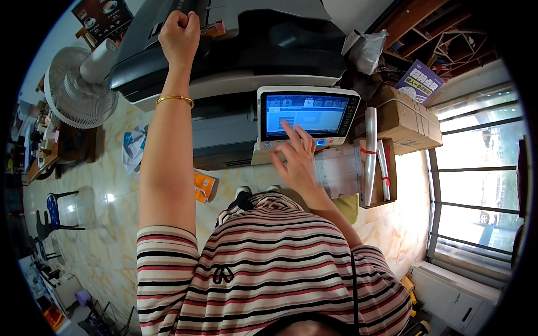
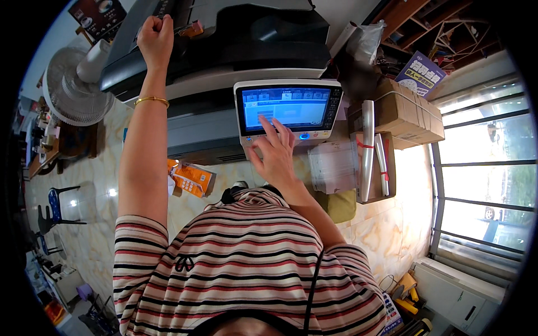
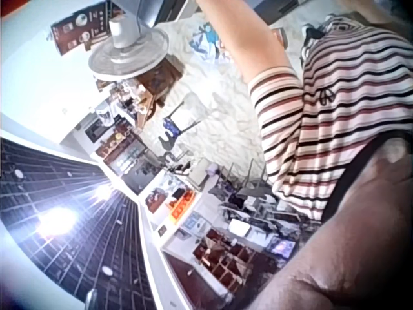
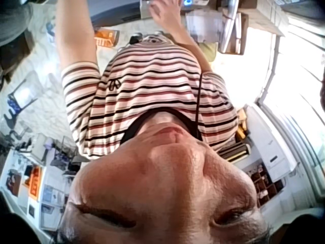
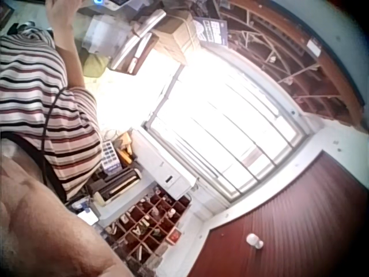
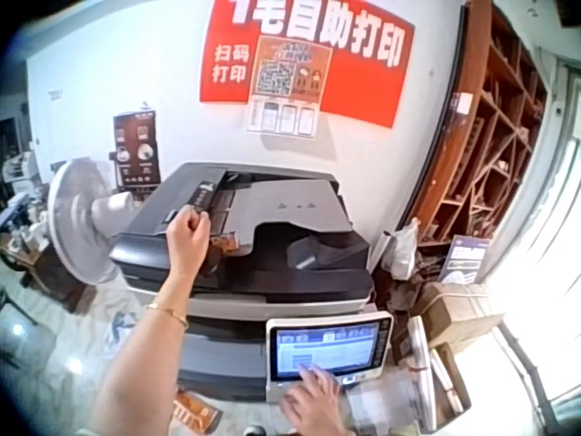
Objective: The person gathers printed sheets from a table, walks to a photocopier, places a sheet on the scanner, and operates the touchscreen to start copying. After the machine runs, the person retrieves the output and returns to the table to handle the copied pages.
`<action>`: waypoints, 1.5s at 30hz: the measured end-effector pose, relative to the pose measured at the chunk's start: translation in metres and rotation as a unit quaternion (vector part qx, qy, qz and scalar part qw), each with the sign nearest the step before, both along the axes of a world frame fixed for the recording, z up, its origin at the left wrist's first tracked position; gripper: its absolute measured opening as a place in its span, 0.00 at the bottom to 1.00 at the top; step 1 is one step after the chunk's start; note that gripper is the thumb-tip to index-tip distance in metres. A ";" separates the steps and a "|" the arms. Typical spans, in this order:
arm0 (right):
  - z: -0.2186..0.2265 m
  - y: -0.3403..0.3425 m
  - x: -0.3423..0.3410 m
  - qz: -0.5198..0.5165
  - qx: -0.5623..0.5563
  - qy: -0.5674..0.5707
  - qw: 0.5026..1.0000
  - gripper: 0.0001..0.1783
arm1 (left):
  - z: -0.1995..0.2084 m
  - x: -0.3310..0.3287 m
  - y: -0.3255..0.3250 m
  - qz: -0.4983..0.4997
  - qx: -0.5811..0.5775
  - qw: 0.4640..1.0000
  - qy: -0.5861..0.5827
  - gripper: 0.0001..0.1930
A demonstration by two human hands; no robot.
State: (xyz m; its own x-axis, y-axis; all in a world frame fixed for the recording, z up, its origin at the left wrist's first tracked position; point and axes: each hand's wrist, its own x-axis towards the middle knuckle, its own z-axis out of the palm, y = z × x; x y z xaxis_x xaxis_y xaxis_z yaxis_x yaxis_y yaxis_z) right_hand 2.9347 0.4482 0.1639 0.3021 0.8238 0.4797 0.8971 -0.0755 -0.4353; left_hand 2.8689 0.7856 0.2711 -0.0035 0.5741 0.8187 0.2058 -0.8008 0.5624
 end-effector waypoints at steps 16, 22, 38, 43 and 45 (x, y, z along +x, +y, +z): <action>0.010 0.009 0.020 -0.047 0.114 -0.044 0.991 0.10 | 0.001 -0.001 -0.003 -0.007 0.002 1.000 0.013 0.19; -0.025 -0.028 0.083 -0.251 0.157 0.095 0.950 0.31 | -0.004 -0.002 0.005 0.012 0.018 1.000 0.022 0.17; -0.043 -0.040 0.117 -0.203 0.190 0.485 0.829 0.24 | 0.000 -0.002 0.002 0.004 -0.011 1.000 0.021 0.18; -0.051 -0.043 0.123 -0.188 0.177 0.501 0.826 0.26 | 0.002 -0.003 0.004 0.018 -0.012 0.999 0.043 0.17; -0.054 -0.049 0.126 -0.131 0.165 0.524 0.825 0.28 | 0.001 -0.003 0.003 0.011 -0.014 0.999 0.039 0.17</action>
